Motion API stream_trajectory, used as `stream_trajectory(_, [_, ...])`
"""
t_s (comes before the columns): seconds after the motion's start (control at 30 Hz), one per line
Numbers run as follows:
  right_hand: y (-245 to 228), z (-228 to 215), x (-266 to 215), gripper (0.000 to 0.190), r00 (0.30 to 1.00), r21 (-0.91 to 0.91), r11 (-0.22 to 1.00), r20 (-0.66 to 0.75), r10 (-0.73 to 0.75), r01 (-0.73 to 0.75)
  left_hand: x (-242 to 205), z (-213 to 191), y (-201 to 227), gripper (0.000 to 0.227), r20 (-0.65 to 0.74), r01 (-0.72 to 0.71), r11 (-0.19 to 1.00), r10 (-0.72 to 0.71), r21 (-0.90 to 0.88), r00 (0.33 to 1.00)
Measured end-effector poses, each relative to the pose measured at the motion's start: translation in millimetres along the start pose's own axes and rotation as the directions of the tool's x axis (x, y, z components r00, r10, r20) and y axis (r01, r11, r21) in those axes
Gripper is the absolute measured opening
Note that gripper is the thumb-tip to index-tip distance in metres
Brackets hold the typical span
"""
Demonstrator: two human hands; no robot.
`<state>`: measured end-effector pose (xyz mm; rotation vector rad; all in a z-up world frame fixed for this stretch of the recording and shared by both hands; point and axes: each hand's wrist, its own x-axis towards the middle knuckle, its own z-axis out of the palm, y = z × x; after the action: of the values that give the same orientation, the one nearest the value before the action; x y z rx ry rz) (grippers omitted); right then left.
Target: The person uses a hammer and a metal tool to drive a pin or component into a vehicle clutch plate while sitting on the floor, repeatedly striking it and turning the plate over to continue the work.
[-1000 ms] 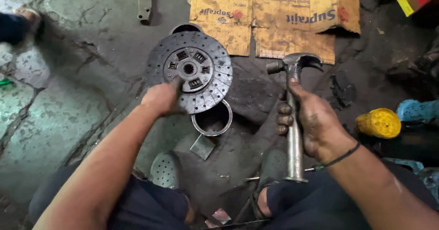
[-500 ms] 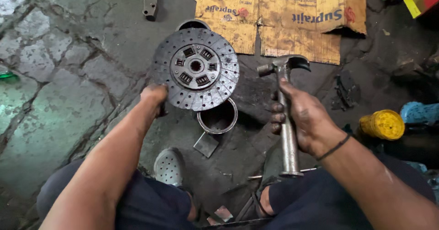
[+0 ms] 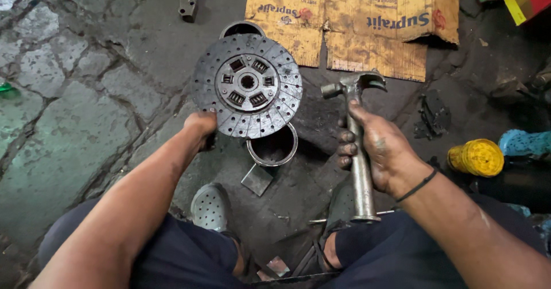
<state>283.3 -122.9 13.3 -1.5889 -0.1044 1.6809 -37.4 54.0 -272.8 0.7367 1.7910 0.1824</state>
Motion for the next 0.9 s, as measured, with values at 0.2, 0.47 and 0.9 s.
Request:
stream_trajectory(0.2, [1, 4, 6, 0.040, 0.999, -0.008, 0.999, -0.032, 0.043, -0.043, -10, -1, 5, 0.054, -0.015, -0.011, 0.997, 0.012, 0.082, 1.000])
stream_trajectory(0.47, [5, 14, 13, 0.039, 0.999, -0.074, 0.997, -0.043, 0.024, -0.028, 14, 9, 2, 0.054, -0.018, -0.132, 0.936, 0.146, 0.328, 0.989])
stream_trajectory(0.9, [5, 7, 6, 0.037, 0.999, -0.028, 0.999, 0.025, 0.034, -0.033, -54, -6, 18, 0.047, -0.015, -0.005, 0.974, 0.001, -0.225, 1.000])
